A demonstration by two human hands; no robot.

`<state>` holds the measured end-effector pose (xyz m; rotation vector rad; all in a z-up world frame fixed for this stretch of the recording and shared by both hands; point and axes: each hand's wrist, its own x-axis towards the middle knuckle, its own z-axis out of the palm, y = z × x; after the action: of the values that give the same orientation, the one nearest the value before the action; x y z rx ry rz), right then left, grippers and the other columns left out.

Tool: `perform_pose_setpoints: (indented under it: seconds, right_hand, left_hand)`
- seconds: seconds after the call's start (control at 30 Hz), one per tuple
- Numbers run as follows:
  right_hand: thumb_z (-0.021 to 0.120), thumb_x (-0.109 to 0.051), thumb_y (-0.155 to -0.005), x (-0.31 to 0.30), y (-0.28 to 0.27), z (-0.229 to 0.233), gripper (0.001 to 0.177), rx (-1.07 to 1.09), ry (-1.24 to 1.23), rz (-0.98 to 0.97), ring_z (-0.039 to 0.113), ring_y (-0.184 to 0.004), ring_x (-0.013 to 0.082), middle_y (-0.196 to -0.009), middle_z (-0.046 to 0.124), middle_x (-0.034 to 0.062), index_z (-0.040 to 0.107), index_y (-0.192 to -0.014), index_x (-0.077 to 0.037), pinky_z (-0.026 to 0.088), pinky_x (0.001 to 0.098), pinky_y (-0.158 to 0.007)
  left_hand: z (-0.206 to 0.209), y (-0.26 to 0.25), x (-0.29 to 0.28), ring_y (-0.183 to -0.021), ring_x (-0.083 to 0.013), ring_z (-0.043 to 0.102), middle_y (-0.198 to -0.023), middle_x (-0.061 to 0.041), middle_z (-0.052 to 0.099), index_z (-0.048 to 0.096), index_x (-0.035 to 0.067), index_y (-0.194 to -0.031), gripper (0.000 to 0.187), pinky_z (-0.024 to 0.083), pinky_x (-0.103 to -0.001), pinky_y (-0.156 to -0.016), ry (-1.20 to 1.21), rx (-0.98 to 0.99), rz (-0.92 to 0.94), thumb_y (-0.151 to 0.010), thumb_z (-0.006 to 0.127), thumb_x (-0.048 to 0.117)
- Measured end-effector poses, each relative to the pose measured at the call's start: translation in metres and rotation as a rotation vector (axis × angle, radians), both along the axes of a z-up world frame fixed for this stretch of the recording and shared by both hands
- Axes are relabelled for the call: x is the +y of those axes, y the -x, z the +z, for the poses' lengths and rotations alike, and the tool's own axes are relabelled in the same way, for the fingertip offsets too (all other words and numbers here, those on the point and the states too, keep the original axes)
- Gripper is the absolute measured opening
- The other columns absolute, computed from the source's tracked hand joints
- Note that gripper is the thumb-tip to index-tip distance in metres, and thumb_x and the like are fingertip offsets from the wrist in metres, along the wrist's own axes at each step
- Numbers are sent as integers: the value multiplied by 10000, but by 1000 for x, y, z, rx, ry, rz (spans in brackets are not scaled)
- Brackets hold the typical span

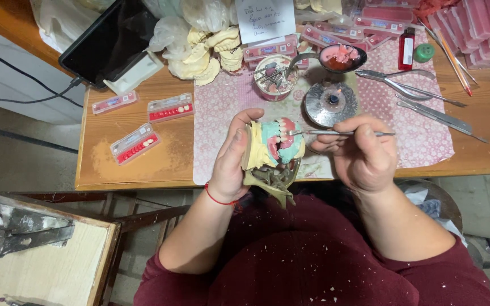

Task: The person works on a dental model mounted on an articulator, using a metal tool to scrape and shape the pink and blue material. They then pick up small artificial teeth from a plastic container and place them into the model.

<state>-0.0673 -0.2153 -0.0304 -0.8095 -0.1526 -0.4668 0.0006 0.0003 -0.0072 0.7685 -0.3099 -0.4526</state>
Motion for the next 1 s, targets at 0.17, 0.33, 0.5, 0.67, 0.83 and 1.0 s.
perform_pose_setpoints:
  seconds: [0.17, 0.33, 0.5, 0.67, 0.83, 1.0]
  right_hand:
    - [540, -226, -1047, -2, 3, -3, 357, 8, -4, -17, 772, -882, 457, -984, 699, 403, 597, -1078, 125, 670, 580, -799]
    - [514, -242, -1066, -9, 1, -9, 361, 20, -4, -17, 774, -902, 442, -1005, 708, 387, 602, -1112, 106, 669, 572, -814]
    - [539, -242, -1056, -9, 3, -9, 362, 36, -26, -25, 774, -874, 445, -979, 708, 389, 604, -1071, 114, 673, 564, -782]
    - [534, -276, -1057, -20, -5, 2, 376, 107, 9, -118, 774, -906, 425, -1041, 709, 362, 592, -1146, 85, 679, 550, -806]
    - [670, -306, -1043, -46, -13, 63, 269, 196, 257, -381, 761, -790, 312, -970, 727, 242, 667, -1097, -42, 680, 368, -736]
    - [656, -308, -1061, -63, -17, 70, 228, 249, 402, -415, 743, -789, 239, -974, 717, 204, 600, -1110, -93, 664, 306, -758]
  left_hand:
    - [-1, 0, 1, -946, -155, 703, -1077, -130, 701, 451, 43, -1409, 541, 596, -285, -811, 9, -1, -4, -1063, 520, 453]
    - [4, 3, 0, -944, -149, 707, -1070, -124, 702, 452, 42, -1403, 535, 597, -280, -807, 12, 2, -7, -1061, 523, 447]
    - [4, 2, 0, -959, -161, 706, -1080, -129, 701, 450, 38, -1403, 540, 596, -284, -820, 12, 8, 1, -1059, 523, 448]
    - [0, 2, 0, -987, -180, 709, -1096, -141, 695, 448, 38, -1405, 545, 601, -303, -839, 20, 15, 1, -1057, 530, 449]
    - [3, 1, 6, -1039, -249, 682, -1147, -148, 648, 468, 76, -1431, 538, 546, -348, -915, 10, 58, -55, -1050, 573, 441]
    - [5, 0, 4, -1056, -271, 681, -1188, -167, 638, 467, 74, -1426, 533, 547, -365, -921, 11, 59, -53, -1045, 576, 430]
